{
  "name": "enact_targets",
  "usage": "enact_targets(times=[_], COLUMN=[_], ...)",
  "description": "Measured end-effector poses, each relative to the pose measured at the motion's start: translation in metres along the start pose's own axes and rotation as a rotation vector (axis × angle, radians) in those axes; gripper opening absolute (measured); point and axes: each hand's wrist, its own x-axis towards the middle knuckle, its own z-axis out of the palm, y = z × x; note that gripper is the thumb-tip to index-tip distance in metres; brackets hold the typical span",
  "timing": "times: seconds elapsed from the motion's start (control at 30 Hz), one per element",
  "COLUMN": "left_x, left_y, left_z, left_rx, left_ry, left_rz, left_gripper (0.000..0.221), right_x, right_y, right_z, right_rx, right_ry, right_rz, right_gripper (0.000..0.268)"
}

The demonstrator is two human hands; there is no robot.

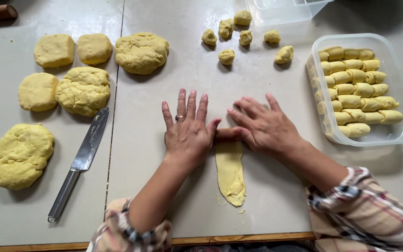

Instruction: Shaping small portions of dough into rolls using a rolling pin and manual rolling techniques.

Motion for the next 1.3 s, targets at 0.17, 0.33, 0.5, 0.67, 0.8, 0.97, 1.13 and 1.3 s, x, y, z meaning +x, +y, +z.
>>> enact_targets(times=[0.17, 0.33, 0.5, 0.67, 0.8, 0.97, 1.13, 1.3], left_x=[0.037, 0.044, -0.022, -0.094, -0.090, -0.051, -0.062, -0.029], left_y=[-0.016, -0.025, -0.030, -0.022, -0.018, -0.013, -0.007, -0.017], left_z=[0.014, 0.008, 0.005, -0.006, -0.017, 0.004, 0.008, 0.021], left_rx=[-0.043, -0.103, -0.076, 0.014, -0.086, -0.046, 0.007, 0.004], left_ry=[-0.122, -0.033, -0.124, 0.174, 0.252, 0.232, 0.182, 0.162], left_rz=[-0.069, -0.079, 0.057, 0.316, 0.337, 0.164, 0.183, 0.124], left_gripper=[0.072, 0.072, 0.062, 0.063, 0.055, 0.053, 0.058, 0.066], right_x=[0.031, 0.033, -0.015, -0.062, -0.060, -0.034, -0.040, -0.028], right_y=[0.025, 0.032, -0.002, -0.041, -0.044, -0.035, -0.045, -0.012], right_z=[0.007, 0.008, -0.004, -0.037, -0.042, -0.013, -0.013, 0.001], right_rx=[0.086, -0.007, 0.002, 0.198, 0.358, 0.098, 0.096, 0.238], right_ry=[-0.088, 0.110, 0.155, 0.246, 0.372, 0.290, 0.170, 0.285], right_rz=[0.085, 0.118, 0.016, -0.075, 0.019, 0.069, 0.086, 0.125], right_gripper=[0.049, 0.044, 0.039, 0.040, 0.033, 0.036, 0.045, 0.044])
